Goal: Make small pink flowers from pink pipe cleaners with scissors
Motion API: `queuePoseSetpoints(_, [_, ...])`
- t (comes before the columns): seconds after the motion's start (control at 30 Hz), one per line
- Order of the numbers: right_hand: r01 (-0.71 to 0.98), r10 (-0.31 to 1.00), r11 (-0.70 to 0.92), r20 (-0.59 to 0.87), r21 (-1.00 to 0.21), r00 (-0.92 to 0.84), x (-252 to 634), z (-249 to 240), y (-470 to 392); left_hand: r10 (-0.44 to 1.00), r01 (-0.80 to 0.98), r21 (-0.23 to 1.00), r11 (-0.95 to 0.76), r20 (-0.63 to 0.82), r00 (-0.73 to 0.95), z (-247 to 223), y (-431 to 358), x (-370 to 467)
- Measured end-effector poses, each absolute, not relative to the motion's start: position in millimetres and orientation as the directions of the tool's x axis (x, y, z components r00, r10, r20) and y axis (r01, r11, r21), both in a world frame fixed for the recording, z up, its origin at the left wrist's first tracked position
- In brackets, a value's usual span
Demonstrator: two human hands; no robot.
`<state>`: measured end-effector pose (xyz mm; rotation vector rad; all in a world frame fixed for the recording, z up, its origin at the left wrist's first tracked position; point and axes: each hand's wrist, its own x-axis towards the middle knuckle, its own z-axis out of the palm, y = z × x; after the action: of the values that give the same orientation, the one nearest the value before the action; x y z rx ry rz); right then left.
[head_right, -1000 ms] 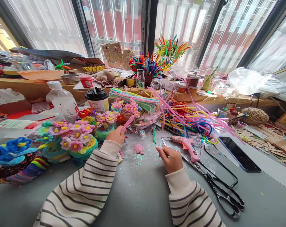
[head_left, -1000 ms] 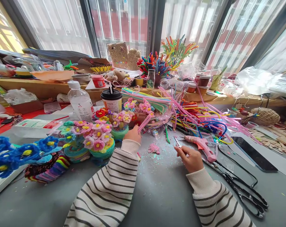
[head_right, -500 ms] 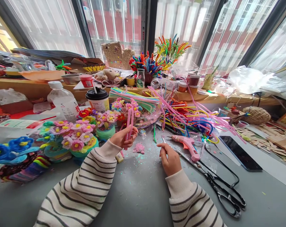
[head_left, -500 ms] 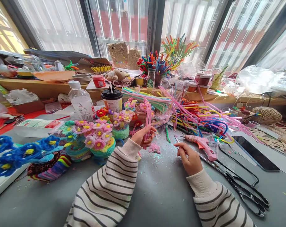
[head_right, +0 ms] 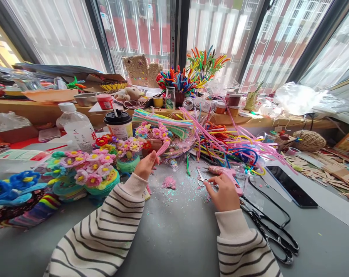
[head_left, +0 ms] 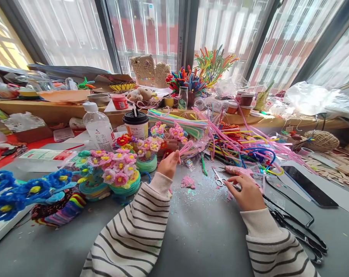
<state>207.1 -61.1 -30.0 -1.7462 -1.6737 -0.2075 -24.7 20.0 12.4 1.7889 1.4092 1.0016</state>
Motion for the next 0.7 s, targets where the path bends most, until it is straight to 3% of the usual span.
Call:
queuePoseSetpoints(0.17, [0.939,0.784,-0.073,0.563,-0.336,0.263,210.8,-23.8,-97.8,0.970,0.697,0.689,-0.201,0.241,0.043,14.0,18.0,-28.9])
queuePoseSetpoints(0.4, [0.979,0.851,-0.200,0.501,0.037,0.155,282.8,-47.5,-169.1,0.934,0.729,0.630,-0.269,0.354,0.038,8.9,21.5,-28.5])
queuePoseSetpoints(0.53, [0.994,0.929,-0.082,0.368,0.074,0.049,322.9,-66.2,-178.2,0.903,0.674,0.663,-0.327,0.430,0.015,5.1,24.6,-27.7])
queuePoseSetpoints(0.7, [0.997,0.946,-0.035,0.323,0.076,0.009,328.8,-60.1,-171.2,0.861,0.637,0.640,-0.429,0.504,0.074,1.5,28.5,-28.8])
